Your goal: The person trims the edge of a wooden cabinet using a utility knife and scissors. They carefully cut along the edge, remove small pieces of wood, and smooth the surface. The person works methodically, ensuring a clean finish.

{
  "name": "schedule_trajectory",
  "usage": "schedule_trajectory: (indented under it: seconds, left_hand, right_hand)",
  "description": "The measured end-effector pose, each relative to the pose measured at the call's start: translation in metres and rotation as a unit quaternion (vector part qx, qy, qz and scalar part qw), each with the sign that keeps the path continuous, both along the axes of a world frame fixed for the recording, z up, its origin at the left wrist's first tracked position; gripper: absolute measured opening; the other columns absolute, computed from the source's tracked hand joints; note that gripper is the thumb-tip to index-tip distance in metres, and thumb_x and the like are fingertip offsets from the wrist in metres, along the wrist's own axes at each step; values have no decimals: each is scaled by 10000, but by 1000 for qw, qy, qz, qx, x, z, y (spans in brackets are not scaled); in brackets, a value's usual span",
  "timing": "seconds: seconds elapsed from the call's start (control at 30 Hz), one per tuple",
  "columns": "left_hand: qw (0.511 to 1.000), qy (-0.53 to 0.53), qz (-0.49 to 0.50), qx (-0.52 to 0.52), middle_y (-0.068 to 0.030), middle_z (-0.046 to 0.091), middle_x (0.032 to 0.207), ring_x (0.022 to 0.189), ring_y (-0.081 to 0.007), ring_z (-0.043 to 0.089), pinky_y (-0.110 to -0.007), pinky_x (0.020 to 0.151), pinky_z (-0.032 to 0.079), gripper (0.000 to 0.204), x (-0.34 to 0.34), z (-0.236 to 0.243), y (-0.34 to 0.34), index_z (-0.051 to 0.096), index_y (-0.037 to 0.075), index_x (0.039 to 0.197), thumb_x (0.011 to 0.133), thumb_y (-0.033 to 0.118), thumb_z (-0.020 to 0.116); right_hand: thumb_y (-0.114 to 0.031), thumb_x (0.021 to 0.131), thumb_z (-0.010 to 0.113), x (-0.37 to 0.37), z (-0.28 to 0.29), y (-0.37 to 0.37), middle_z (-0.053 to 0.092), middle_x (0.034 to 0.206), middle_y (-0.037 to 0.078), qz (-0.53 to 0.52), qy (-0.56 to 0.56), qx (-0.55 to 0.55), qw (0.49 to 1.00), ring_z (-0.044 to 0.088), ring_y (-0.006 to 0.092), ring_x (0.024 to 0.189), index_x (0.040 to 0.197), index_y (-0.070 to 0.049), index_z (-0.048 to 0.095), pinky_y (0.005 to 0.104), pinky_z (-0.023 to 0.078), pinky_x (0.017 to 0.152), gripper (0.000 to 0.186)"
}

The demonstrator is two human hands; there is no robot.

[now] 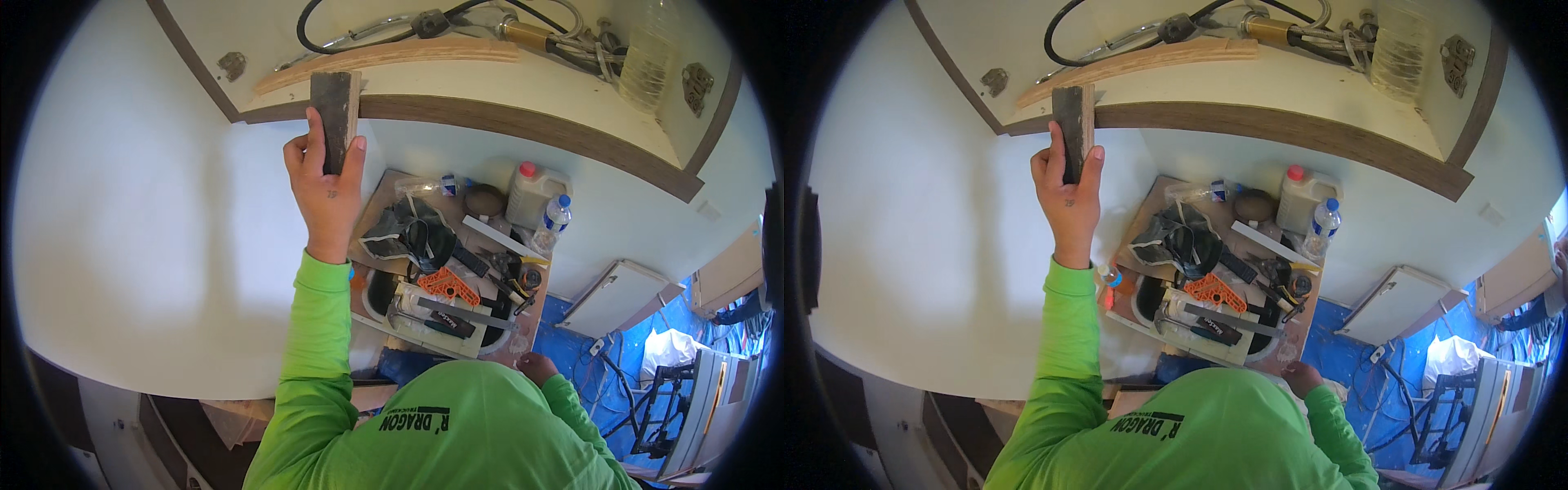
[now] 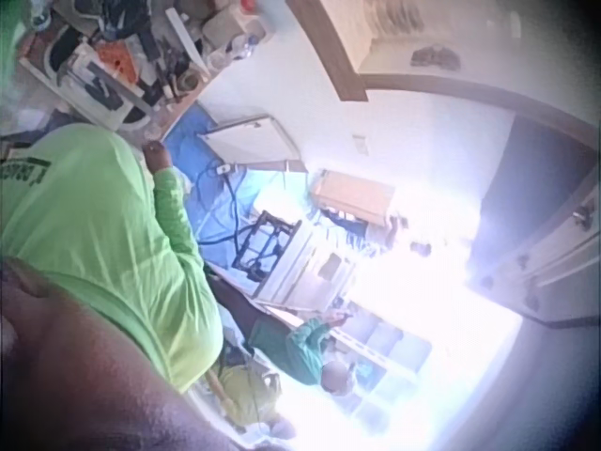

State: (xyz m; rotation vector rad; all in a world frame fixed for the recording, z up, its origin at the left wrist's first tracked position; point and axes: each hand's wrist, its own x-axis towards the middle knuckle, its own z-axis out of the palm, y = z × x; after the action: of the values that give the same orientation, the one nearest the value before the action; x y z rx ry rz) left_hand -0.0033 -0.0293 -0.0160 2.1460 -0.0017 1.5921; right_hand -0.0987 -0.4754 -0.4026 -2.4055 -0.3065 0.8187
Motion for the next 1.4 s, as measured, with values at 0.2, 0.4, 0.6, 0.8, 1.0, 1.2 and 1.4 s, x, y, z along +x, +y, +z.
schedule_trajectory:
  seconds: [0.2, 0.4, 0.6, 0.8, 1.0, 1.2, 1.4]
  left_hand:
    - [992, 21, -73, 99, -99, 530, 1035, 920, -217, 541, -336, 827, 491, 724, -2, 16, -89, 510, 94, 1533, 889, 237, 809]
    - [998, -28, 47, -26, -91, 512, 1022, 911, -210, 527, -328, 834, 487, 721, 11, -5, 7, 507, 97, 1534, 904, 265, 814]
    - [998, -10, -37, 48, -160, 536, 1065, 960, -286, 550, -365, 860, 501, 827, 7, 3, -102, 454, 109, 1570, 844, 213, 835]
    - [974, 43, -199, 95, -193, 540, 1120, 943, -321, 598, -404, 823, 534, 826, -35, -16, -153, 476, 40, 1533, 816, 224, 843]
    - [941, 112, -311, 67, -239, 519, 1234, 1056, -370, 589, -443, 906, 513, 863, -49, -44, -189, 411, -8, 1547, 800, 212, 781]
    - [914, 93, -373, 129, -298, 433, 1453, 1280, -445, 511, -541, 1112, 375, 875, -52, -45, -188, 311, -34, 1586, 874, 283, 709]
    - [938, 35, -198, 282, -195, 355, 1646, 1552, -386, 272, -571, 1256, 120, 758, 5, -9, -93, 312, 40, 1617, 999, 382, 586]
  right_hand:
    - [-436, 973, 641, 4, -25, -20, 748, 1135, 172, 113, 11, 35, 993, 720, 343, 1051, 1245, -78, 690, 410, 556, 946, 452]
    - [-413, 953, 682, 23, -10, -2, 750, 1148, 175, 7, 64, 26, 998, 722, 324, 1058, 1247, -84, 690, 397, 556, 938, 441]
    - [-364, 974, 669, 25, 3, -1, 755, 1081, 171, 53, 69, 71, 994, 722, 296, 1009, 1244, -51, 678, 384, 554, 909, 413]
    - [-410, 1048, 596, 54, 145, 53, 672, 1166, 66, 2, 43, 436, 899, 620, 190, 1058, 1349, -16, 584, 371, 493, 935, 496]
    - [-339, 1099, 490, 39, 320, 89, 503, 1462, 140, -26, -136, 636, 759, 501, 197, 1309, 1530, 62, 331, 360, 391, 1122, 610]
    - [-254, 1127, 429, 35, 336, 100, 576, 1399, 96, -122, -191, 650, 725, 533, 170, 1267, 1503, 14, 413, 321, 417, 1088, 462]
    - [-206, 1136, 366, 48, 381, 82, 559, 1426, 121, -282, -375, 589, 658, 539, 187, 1299, 1594, -30, 319, 344, 446, 1094, 493]
